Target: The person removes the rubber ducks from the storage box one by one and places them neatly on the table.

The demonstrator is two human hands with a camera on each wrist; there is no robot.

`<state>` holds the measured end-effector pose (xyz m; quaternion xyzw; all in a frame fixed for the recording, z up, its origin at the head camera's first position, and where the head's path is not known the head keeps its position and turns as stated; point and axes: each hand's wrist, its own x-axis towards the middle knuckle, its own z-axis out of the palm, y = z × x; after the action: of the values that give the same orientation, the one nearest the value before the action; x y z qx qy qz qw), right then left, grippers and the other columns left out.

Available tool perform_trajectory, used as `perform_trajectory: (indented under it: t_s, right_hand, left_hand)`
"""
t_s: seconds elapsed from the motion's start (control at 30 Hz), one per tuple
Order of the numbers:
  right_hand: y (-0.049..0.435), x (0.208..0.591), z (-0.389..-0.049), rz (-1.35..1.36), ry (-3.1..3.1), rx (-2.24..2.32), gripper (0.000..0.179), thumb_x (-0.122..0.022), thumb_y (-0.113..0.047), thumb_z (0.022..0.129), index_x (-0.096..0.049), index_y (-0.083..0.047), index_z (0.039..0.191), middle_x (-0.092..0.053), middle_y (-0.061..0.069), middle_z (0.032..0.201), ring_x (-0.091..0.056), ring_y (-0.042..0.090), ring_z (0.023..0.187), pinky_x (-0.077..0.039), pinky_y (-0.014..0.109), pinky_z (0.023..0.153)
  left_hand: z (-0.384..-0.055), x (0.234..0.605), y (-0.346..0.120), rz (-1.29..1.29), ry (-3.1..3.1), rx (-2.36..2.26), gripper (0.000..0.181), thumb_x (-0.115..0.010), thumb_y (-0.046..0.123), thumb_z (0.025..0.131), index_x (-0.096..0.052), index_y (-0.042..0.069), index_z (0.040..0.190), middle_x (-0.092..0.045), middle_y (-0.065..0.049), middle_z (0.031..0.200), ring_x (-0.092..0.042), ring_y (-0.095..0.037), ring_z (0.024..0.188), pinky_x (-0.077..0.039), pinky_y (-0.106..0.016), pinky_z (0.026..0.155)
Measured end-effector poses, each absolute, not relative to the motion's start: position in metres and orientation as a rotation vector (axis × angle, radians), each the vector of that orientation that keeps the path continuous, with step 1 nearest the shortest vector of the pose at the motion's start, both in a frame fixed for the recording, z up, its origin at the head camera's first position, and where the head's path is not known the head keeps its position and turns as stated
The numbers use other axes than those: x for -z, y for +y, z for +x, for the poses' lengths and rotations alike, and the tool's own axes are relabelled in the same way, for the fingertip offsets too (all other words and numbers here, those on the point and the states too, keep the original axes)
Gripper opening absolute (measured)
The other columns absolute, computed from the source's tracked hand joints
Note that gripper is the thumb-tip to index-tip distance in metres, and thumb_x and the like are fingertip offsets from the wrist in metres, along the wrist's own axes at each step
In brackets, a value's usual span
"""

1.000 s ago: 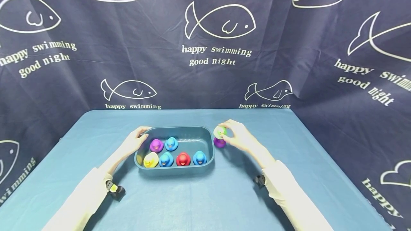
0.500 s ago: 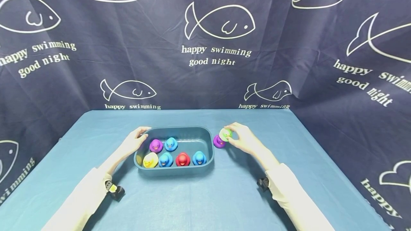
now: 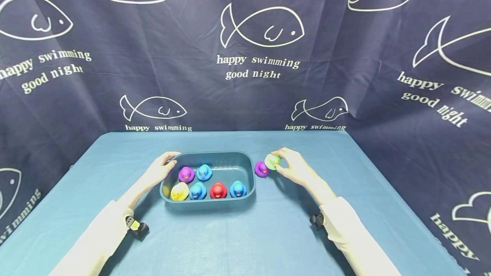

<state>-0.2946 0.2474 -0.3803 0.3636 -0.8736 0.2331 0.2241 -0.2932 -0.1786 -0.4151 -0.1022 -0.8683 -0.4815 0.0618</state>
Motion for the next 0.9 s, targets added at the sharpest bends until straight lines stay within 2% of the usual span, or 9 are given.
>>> perform_trajectory:
  t_s: [0.37, 0.6, 0.77, 0.9]
  right_hand:
    - [0.254, 0.386, -0.296, 0.985, -2.415, -0.622, 0.032, -0.072, 0.000, 0.073, -0.066, 0.005, 0.103, -0.067, 0.015, 0.097, -0.063, 0.027, 0.087, -0.050, 0.043, 0.080]
    - [0.255, 0.392, -0.296, 0.957, -2.454, -0.605, 0.031, -0.071, 0.002, 0.074, -0.066, 0.005, 0.104, -0.067, 0.014, 0.097, -0.063, 0.027, 0.086, -0.051, 0.043, 0.078]
    - [0.256, 0.396, -0.298, 0.937, -2.491, -0.596, 0.031, -0.071, 0.001, 0.075, -0.065, 0.006, 0.105, -0.067, 0.014, 0.098, -0.063, 0.028, 0.087, -0.051, 0.043, 0.079]
    - [0.257, 0.397, -0.299, 0.926, -2.518, -0.596, 0.032, -0.070, 0.001, 0.076, -0.064, 0.007, 0.107, -0.066, 0.017, 0.101, -0.063, 0.031, 0.089, -0.051, 0.044, 0.081]
  left_hand:
    - [-0.293, 0.415, -0.179, -0.314, -2.621, 1.455, 0.031, -0.048, 0.005, 0.093, -0.054, -0.002, 0.122, -0.059, -0.022, 0.122, -0.056, -0.027, 0.098, -0.043, -0.031, 0.082]
    - [-0.292, 0.414, -0.179, -0.311, -2.629, 1.460, 0.031, -0.048, 0.004, 0.093, -0.054, -0.001, 0.123, -0.059, -0.021, 0.121, -0.055, -0.026, 0.098, -0.042, -0.032, 0.083]
    - [-0.292, 0.414, -0.179, -0.305, -2.633, 1.471, 0.031, -0.047, 0.004, 0.094, -0.053, -0.001, 0.124, -0.058, -0.021, 0.122, -0.055, -0.028, 0.103, -0.042, -0.033, 0.085]
    - [-0.293, 0.414, -0.179, -0.301, -2.632, 1.481, 0.031, -0.048, 0.004, 0.094, -0.054, -0.001, 0.124, -0.059, -0.021, 0.121, -0.055, -0.026, 0.098, -0.042, -0.031, 0.081]
